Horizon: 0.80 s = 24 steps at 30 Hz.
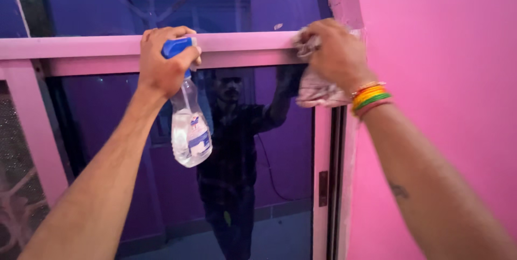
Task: The person sprays a liquid cleaning agent onto a glass window and wipes the pane and the pink frame with a cloth.
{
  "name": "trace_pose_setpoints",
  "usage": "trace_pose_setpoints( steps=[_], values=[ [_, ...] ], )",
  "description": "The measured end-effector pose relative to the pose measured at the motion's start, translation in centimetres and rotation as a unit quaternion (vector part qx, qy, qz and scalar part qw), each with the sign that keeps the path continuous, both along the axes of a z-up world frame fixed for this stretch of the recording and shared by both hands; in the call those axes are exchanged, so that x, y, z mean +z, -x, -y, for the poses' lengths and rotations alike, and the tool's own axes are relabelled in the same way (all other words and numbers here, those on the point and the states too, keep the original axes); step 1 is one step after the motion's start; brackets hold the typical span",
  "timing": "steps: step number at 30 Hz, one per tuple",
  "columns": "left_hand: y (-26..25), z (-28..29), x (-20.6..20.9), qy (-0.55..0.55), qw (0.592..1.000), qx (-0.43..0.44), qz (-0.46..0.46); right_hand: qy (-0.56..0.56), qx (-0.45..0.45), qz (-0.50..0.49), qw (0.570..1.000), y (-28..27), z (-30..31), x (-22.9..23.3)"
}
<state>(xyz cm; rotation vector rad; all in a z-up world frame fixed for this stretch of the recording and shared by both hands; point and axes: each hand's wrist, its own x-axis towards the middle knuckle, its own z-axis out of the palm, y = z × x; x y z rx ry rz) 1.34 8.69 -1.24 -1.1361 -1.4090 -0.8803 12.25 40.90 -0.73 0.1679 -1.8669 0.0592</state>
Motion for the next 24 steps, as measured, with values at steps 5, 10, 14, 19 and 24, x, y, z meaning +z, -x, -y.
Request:
trace_pose_setpoints(
  steps=[5,10,14,19,24],
  values=[
    [-0.3,-0.4,0.2,-0.004,1.0,-0.003,0.026,0.0,-0.033,0.009,0.999,-0.1,-3.6,0.6],
    [-0.1,-1.2,-0.1,-0.03,0.999,0.011,0.011,0.041,-0.006,0.059,0.997,0.4,-1.3,1.5],
    [0.0,-1.9,-0.5,-0.084,0.996,0.009,-0.035,-0.091,0.183,-0.019,0.979,4.4,6.3,0.6],
    [-0.4,-1.0,0.2,-0.046,0.994,-0.053,0.089,-0.058,0.148,-0.03,0.987,4.8,9.6,-0.5],
    [0.9,-0.5,0.0,-0.044,0.996,-0.072,0.039,-0.097,0.117,-0.032,0.988,2.2,3.5,0.0]
  ],
)
